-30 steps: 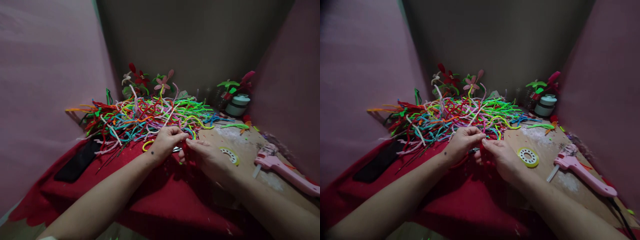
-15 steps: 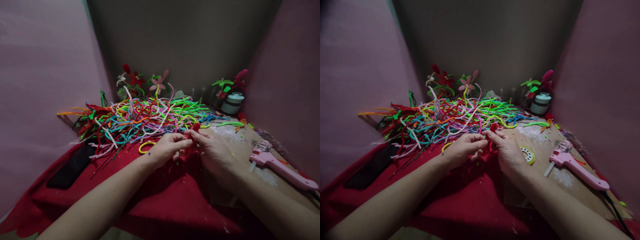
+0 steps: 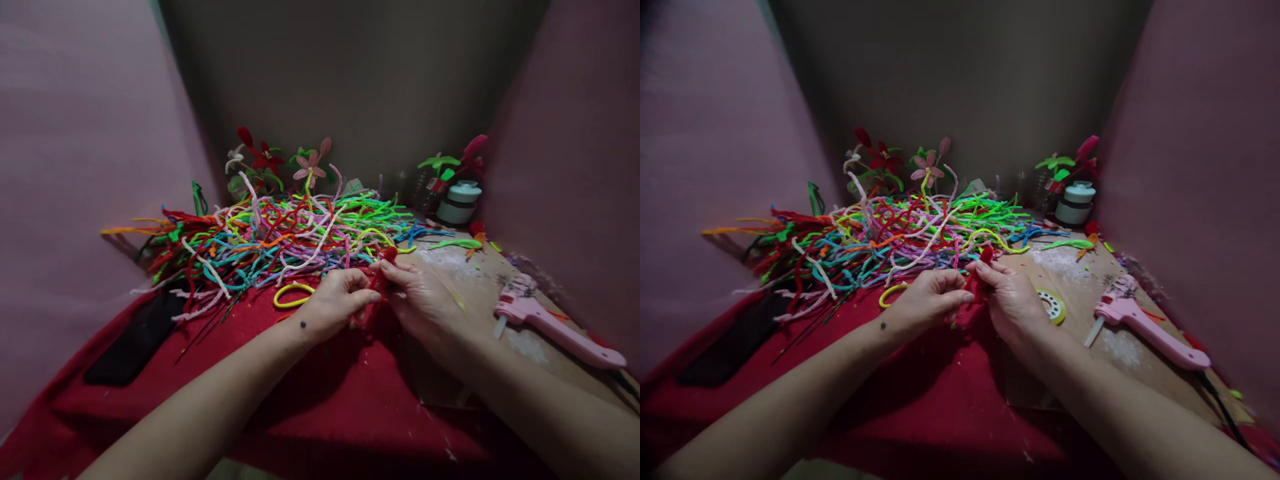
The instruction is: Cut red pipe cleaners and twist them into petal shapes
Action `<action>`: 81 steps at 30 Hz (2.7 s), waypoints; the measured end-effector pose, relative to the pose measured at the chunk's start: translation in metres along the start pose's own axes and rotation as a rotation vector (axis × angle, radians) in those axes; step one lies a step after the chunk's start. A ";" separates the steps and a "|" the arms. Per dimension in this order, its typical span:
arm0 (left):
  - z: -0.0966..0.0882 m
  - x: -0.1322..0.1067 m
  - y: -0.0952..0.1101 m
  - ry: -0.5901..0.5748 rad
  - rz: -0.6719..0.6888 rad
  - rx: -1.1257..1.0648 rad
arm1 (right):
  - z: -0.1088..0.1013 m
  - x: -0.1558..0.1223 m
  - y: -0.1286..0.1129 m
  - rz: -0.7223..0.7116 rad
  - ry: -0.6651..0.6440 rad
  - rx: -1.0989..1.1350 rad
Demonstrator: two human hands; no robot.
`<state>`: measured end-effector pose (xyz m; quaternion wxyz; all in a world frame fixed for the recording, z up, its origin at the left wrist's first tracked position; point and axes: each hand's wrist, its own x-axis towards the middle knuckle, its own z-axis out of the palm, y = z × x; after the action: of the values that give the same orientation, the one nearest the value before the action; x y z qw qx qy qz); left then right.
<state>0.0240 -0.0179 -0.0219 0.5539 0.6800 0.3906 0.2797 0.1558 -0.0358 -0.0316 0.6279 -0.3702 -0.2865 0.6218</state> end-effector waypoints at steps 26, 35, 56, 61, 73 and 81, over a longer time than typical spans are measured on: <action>0.003 -0.023 -0.013 0.283 1.214 0.889 | -0.004 0.013 -0.011 0.057 0.221 0.276; -0.012 0.004 -0.022 0.332 1.033 0.909 | -0.007 0.014 -0.011 0.161 0.118 0.314; -0.014 0.001 -0.016 0.079 1.000 0.702 | -0.012 0.011 0.001 0.220 -0.131 0.150; -0.012 -0.005 -0.006 0.107 0.912 0.629 | -0.014 0.010 0.002 0.166 -0.169 0.066; -0.010 -0.004 -0.012 0.312 0.834 0.988 | -0.014 0.007 0.006 0.051 -0.200 -0.105; -0.008 -0.003 -0.019 0.342 0.813 1.272 | -0.010 0.002 0.008 0.071 -0.144 -0.277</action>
<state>0.0116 -0.0145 -0.0386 -0.1574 0.9047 0.2760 0.2839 0.1596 -0.0357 -0.0434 0.5263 -0.4175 -0.4006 0.6231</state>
